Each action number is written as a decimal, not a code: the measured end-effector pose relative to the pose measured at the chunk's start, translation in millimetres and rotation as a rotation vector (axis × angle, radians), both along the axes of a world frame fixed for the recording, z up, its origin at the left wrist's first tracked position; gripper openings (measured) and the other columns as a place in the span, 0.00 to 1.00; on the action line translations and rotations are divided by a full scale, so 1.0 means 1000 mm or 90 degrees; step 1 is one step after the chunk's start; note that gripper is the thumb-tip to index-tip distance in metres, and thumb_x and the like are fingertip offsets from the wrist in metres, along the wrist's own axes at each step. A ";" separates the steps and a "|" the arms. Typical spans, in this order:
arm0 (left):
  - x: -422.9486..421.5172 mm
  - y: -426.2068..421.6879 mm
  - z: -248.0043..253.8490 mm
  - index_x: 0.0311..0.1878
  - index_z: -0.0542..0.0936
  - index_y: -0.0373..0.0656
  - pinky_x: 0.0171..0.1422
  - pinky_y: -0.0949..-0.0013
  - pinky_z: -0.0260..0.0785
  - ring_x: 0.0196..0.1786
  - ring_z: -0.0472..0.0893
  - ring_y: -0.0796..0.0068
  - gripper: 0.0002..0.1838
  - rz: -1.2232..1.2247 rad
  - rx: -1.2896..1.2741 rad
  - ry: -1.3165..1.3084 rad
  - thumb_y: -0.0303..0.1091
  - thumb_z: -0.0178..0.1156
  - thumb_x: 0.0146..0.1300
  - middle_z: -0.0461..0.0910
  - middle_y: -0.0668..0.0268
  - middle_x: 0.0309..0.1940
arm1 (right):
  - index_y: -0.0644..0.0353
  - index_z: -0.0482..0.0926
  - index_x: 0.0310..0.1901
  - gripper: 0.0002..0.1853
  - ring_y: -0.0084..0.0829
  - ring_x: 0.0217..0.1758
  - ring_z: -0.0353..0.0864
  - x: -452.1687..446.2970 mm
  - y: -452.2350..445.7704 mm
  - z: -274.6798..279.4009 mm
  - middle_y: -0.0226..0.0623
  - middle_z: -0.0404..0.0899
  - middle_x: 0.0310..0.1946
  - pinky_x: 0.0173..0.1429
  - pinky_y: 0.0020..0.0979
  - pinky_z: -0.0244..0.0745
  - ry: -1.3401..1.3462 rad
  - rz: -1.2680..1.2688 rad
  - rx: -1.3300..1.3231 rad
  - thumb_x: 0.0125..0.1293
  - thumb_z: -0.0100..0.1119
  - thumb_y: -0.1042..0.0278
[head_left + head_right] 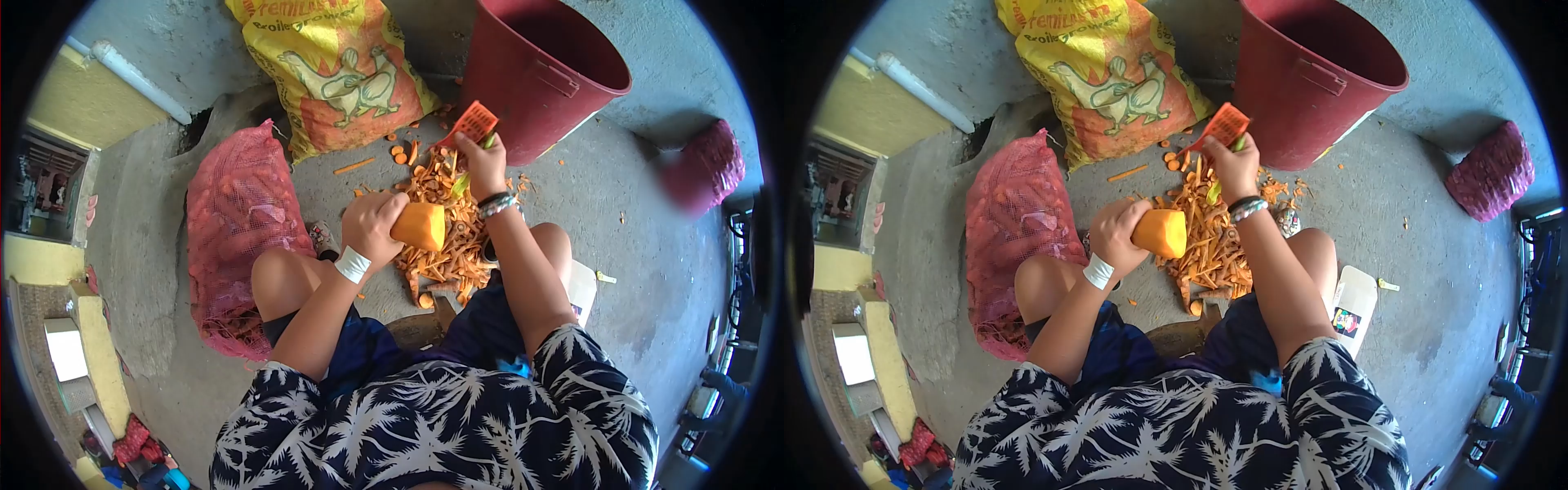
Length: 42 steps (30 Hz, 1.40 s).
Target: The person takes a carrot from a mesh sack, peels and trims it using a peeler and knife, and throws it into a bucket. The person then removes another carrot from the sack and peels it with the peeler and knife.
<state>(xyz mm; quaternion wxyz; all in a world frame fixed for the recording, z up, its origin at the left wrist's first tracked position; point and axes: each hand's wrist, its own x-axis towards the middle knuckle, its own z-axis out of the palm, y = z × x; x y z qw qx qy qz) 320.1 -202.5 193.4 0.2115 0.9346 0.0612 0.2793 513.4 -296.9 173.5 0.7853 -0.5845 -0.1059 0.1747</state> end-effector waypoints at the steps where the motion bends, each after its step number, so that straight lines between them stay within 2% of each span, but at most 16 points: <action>1: 0.001 -0.001 0.001 0.39 0.74 0.42 0.38 0.59 0.70 0.34 0.78 0.55 0.21 -0.008 0.002 -0.052 0.32 0.68 0.39 0.77 0.59 0.29 | 0.61 0.73 0.35 0.06 0.18 0.23 0.75 0.009 0.000 -0.004 0.30 0.78 0.26 0.25 0.21 0.71 0.035 0.003 0.064 0.57 0.59 0.77; 4: 0.009 -0.004 -0.006 0.45 0.68 0.41 0.34 0.64 0.70 0.26 0.76 0.70 0.24 0.029 -0.345 -0.121 0.35 0.69 0.47 0.74 0.63 0.31 | 0.60 0.73 0.35 0.05 0.17 0.25 0.75 0.008 -0.006 -0.003 0.29 0.78 0.27 0.25 0.20 0.69 0.086 0.026 0.055 0.58 0.58 0.75; 5: 0.006 -0.001 -0.008 0.48 0.66 0.42 0.30 0.68 0.69 0.23 0.74 0.73 0.25 0.003 -0.777 -0.007 0.47 0.62 0.55 0.72 0.64 0.33 | 0.59 0.73 0.35 0.05 0.17 0.24 0.74 0.001 -0.004 0.000 0.28 0.78 0.27 0.24 0.20 0.67 0.088 0.008 0.043 0.58 0.58 0.75; 7: 0.004 0.018 -0.019 0.48 0.66 0.43 0.26 0.72 0.66 0.20 0.72 0.75 0.27 -0.072 -1.179 0.029 0.59 0.50 0.60 0.71 0.65 0.31 | 0.59 0.73 0.35 0.05 0.16 0.24 0.73 -0.003 -0.003 -0.003 0.28 0.77 0.27 0.23 0.19 0.66 0.091 -0.009 0.031 0.58 0.58 0.74; 8: 0.002 0.022 -0.023 0.48 0.67 0.42 0.27 0.74 0.64 0.24 0.71 0.75 0.33 -0.107 -1.210 0.036 0.66 0.41 0.60 0.70 0.65 0.32 | 0.59 0.73 0.35 0.05 0.16 0.23 0.72 -0.002 -0.004 -0.009 0.28 0.77 0.27 0.22 0.19 0.64 0.114 0.012 0.040 0.58 0.58 0.73; 11: 0.005 0.021 -0.007 0.49 0.68 0.40 0.31 0.73 0.64 0.31 0.70 0.74 0.33 -0.159 -1.399 -0.033 0.65 0.42 0.60 0.70 0.64 0.33 | 0.58 0.73 0.35 0.04 0.15 0.22 0.71 -0.002 -0.005 -0.014 0.27 0.77 0.26 0.21 0.19 0.62 0.152 0.024 0.063 0.58 0.58 0.73; 13: 0.004 0.022 -0.007 0.49 0.68 0.39 0.33 0.72 0.64 0.36 0.68 0.73 0.35 -0.212 -1.391 -0.063 0.66 0.42 0.59 0.69 0.63 0.35 | 0.58 0.73 0.35 0.04 0.16 0.22 0.71 -0.001 -0.005 -0.014 0.28 0.77 0.26 0.22 0.19 0.62 0.194 0.036 0.098 0.59 0.57 0.73; 16: 0.002 0.023 -0.007 0.48 0.69 0.39 0.32 0.72 0.66 0.32 0.72 0.72 0.35 -0.195 -1.399 -0.135 0.66 0.43 0.59 0.72 0.63 0.32 | 0.58 0.74 0.34 0.03 0.17 0.21 0.71 -0.009 -0.006 -0.013 0.28 0.77 0.25 0.21 0.20 0.63 0.233 0.051 0.096 0.59 0.57 0.73; 19: -0.001 0.032 -0.011 0.49 0.69 0.40 0.29 0.74 0.68 0.26 0.72 0.73 0.35 -0.230 -1.252 -0.108 0.67 0.44 0.58 0.73 0.62 0.31 | 0.59 0.74 0.34 0.03 0.17 0.21 0.71 -0.021 -0.003 -0.010 0.29 0.77 0.25 0.21 0.20 0.63 0.257 0.087 0.083 0.59 0.56 0.73; 21: -0.001 0.035 -0.010 0.51 0.67 0.40 0.28 0.76 0.69 0.20 0.72 0.75 0.36 -0.126 -1.169 -0.086 0.67 0.45 0.57 0.73 0.62 0.29 | 0.59 0.74 0.35 0.03 0.17 0.21 0.71 -0.026 -0.003 -0.010 0.29 0.77 0.25 0.21 0.21 0.63 0.255 0.109 0.083 0.60 0.56 0.73; 26: -0.001 0.039 -0.004 0.57 0.64 0.36 0.31 0.78 0.71 0.33 0.69 0.75 0.36 -0.357 -1.275 -0.082 0.61 0.48 0.59 0.67 0.65 0.37 | 0.60 0.75 0.36 0.04 0.18 0.23 0.73 -0.035 -0.003 -0.010 0.30 0.78 0.27 0.22 0.21 0.64 0.270 0.168 0.054 0.59 0.56 0.74; 30: 0.004 0.039 -0.008 0.58 0.63 0.35 0.35 0.75 0.71 0.34 0.71 0.73 0.35 -0.338 -1.228 -0.105 0.59 0.48 0.61 0.70 0.61 0.39 | 0.61 0.75 0.38 0.06 0.18 0.24 0.75 -0.045 -0.003 -0.009 0.32 0.79 0.28 0.22 0.20 0.66 0.285 0.198 0.037 0.58 0.56 0.75; 32: 0.008 0.033 0.003 0.59 0.63 0.35 0.38 0.71 0.70 0.38 0.73 0.70 0.36 -0.133 -1.194 -0.097 0.59 0.47 0.61 0.72 0.56 0.44 | 0.60 0.75 0.38 0.06 0.18 0.24 0.75 -0.046 -0.004 -0.009 0.33 0.79 0.28 0.22 0.19 0.66 0.281 0.200 0.037 0.58 0.56 0.75; 35: 0.011 0.034 0.005 0.59 0.63 0.35 0.39 0.69 0.70 0.40 0.74 0.67 0.38 -0.167 -1.301 -0.103 0.62 0.46 0.59 0.72 0.51 0.48 | 0.61 0.75 0.38 0.06 0.19 0.26 0.76 -0.038 -0.007 -0.016 0.33 0.79 0.30 0.24 0.20 0.67 0.283 0.217 0.032 0.58 0.56 0.76; 40: 0.013 0.040 -0.009 0.51 0.68 0.38 0.33 0.74 0.70 0.34 0.75 0.70 0.42 -0.311 -1.329 -0.090 0.72 0.45 0.51 0.72 0.63 0.30 | 0.61 0.74 0.38 0.06 0.21 0.29 0.78 -0.038 -0.009 -0.010 0.33 0.79 0.32 0.27 0.21 0.70 0.305 0.198 0.067 0.58 0.55 0.77; 42: 0.015 0.041 -0.010 0.49 0.69 0.39 0.33 0.73 0.70 0.33 0.75 0.70 0.41 -0.253 -1.282 -0.095 0.72 0.45 0.51 0.72 0.63 0.30 | 0.61 0.74 0.38 0.06 0.21 0.30 0.78 -0.037 -0.011 -0.012 0.33 0.79 0.32 0.28 0.22 0.70 0.298 0.201 0.059 0.58 0.54 0.77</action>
